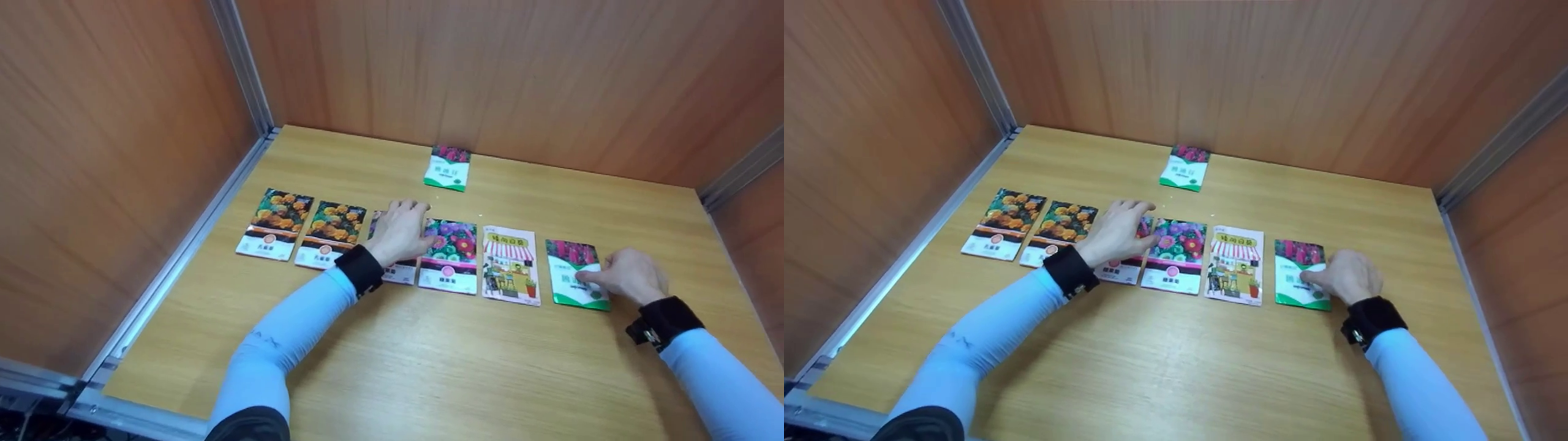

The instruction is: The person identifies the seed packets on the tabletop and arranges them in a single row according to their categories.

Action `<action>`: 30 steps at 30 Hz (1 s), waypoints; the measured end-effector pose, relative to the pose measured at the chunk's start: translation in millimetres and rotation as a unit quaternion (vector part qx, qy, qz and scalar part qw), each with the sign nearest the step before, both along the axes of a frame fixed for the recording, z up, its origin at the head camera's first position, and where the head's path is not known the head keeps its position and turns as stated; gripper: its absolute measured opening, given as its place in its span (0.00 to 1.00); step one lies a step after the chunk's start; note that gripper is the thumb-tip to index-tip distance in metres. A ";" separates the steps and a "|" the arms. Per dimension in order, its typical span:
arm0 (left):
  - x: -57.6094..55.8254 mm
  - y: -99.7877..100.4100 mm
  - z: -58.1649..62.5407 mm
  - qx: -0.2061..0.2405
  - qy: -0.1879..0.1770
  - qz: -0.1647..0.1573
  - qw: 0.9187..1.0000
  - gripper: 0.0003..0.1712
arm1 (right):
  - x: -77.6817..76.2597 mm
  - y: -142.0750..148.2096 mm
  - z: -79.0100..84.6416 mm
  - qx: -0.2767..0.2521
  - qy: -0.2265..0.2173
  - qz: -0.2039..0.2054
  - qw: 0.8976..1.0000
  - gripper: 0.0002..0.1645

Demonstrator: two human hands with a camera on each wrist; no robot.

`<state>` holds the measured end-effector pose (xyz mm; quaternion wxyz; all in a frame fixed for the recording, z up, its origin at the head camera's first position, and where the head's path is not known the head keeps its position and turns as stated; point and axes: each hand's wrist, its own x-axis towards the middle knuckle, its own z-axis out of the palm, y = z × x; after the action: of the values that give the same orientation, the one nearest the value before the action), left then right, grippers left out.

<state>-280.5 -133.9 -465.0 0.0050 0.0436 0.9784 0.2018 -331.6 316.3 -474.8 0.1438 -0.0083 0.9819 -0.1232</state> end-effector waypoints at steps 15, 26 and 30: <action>-13.7 -7.0 9.5 0.008 0.026 0.002 1.000 0.39 | -6.4 -39.5 -11.8 -0.006 0.004 0.073 0.997 0.14; -62.0 -1.7 14.3 0.012 0.006 0.036 0.999 0.40 | -5.9 -46.1 -11.9 -0.011 -0.017 0.047 0.999 0.15; -82.0 2.5 16.5 0.017 -0.003 0.048 0.999 0.42 | -6.9 -51.1 -3.5 -0.024 0.008 0.033 0.999 0.15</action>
<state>-362.6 -131.4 -448.5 -0.0025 -0.0038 0.9759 0.2180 -338.5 265.2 -478.3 0.1392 -0.0451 0.9790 -0.1420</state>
